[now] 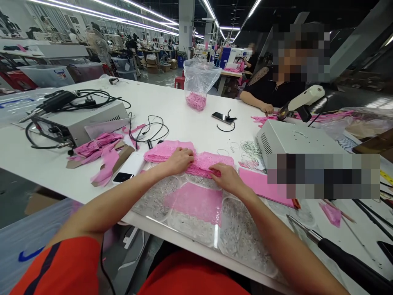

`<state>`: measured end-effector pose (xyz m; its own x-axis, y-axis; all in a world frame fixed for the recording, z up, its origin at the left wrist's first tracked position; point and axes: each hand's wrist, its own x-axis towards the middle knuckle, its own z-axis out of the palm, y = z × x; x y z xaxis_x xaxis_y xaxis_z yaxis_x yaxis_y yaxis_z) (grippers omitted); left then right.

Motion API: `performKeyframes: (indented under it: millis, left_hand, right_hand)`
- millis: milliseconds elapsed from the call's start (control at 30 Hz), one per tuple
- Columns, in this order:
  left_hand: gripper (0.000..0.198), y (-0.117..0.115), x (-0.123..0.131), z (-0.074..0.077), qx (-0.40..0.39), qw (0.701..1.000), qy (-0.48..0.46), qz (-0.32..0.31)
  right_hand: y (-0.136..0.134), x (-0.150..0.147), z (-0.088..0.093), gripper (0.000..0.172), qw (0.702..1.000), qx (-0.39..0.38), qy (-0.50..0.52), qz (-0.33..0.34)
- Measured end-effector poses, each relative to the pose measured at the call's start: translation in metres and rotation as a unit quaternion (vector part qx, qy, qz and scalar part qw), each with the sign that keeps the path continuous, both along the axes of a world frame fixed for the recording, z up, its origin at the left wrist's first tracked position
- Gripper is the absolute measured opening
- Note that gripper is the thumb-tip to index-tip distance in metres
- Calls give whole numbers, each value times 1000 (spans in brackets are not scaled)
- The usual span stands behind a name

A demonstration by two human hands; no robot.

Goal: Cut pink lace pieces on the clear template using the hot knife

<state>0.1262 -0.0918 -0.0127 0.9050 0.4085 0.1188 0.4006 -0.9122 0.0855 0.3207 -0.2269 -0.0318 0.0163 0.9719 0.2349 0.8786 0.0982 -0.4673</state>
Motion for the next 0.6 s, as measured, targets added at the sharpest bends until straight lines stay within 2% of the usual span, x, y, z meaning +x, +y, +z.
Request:
performKeyframes:
  millis: [200,367,600]
  left_hand:
    - [22,11,1,1,-32,999,-4,2]
    - [20,11,3,2,-44,999,-5,4]
    - [23,7,2,5,-41,999,-6,12]
  right_hand:
    - [2,0,0,17,999,-31,-6,-7]
    - [5,0,6,17,999,-35,7,-20]
    - [36,-30,13,15,999,-7,38,-20]
